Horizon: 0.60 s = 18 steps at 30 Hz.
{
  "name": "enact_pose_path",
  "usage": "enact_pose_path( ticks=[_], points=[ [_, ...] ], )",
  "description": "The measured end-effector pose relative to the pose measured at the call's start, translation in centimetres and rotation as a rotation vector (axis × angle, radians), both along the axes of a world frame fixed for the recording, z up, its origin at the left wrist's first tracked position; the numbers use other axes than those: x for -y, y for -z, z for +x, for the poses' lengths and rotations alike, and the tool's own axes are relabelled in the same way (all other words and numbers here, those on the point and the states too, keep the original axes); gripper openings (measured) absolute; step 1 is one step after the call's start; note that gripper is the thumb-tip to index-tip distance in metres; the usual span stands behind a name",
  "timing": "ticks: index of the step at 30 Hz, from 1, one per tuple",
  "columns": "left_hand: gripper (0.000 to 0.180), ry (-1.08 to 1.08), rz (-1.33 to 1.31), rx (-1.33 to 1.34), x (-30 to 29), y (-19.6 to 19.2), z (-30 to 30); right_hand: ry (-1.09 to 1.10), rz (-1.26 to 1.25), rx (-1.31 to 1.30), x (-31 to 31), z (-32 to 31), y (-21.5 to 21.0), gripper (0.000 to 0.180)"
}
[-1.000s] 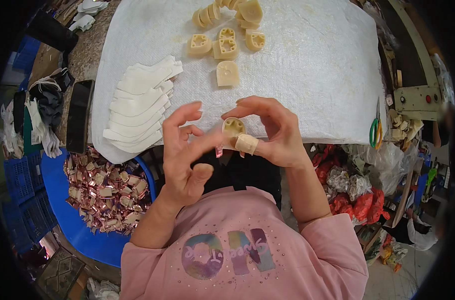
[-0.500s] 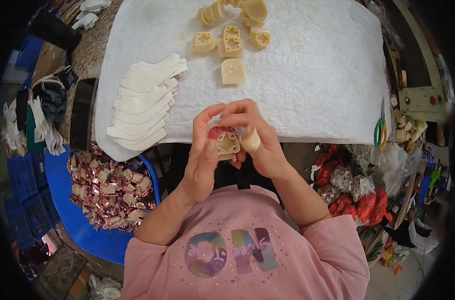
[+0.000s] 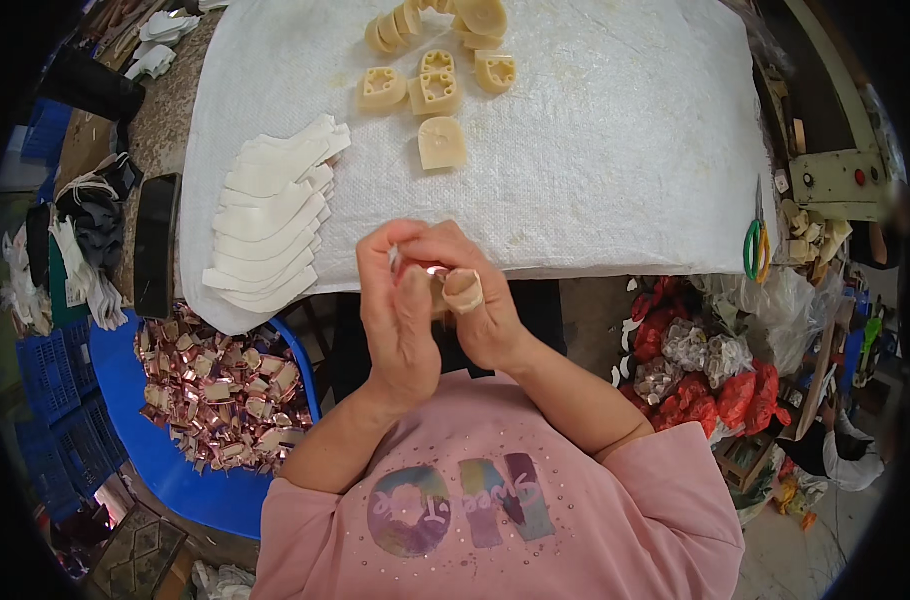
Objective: Manually wrapping plastic shoe heel blocks with decorative pink material at a workstation.
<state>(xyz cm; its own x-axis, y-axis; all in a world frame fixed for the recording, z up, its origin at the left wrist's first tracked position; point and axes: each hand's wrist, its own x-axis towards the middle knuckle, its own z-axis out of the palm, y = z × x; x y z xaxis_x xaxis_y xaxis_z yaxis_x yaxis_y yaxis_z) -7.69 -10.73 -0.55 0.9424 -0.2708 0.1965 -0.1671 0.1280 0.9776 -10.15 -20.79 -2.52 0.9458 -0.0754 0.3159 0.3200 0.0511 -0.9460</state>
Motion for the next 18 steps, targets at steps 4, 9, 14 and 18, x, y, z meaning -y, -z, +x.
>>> enact_pose_path(
  ticks=[4, 9, 14, 18],
  points=[
    [0.034, 0.103, -0.128, -0.197, -0.6, -0.4, 0.3, 0.024, 0.382, -0.129, -1.8, -0.8, -0.5, 0.033],
    [0.032, 0.092, -0.109, -0.080, -0.5, 0.5, -0.5, 0.064, 0.117, -0.031, -1.3, -0.7, -0.1, 0.030],
    [0.040, 0.191, -0.249, -0.290, -0.7, 0.0, 0.1, 0.104, -0.008, -0.040, -0.9, -0.2, -0.4, 0.030],
    [0.057, 0.269, -0.544, -0.586, -1.2, 0.5, 0.8, 0.040, 0.038, -0.259, 0.1, -0.2, -1.6, 0.038]
  ],
)
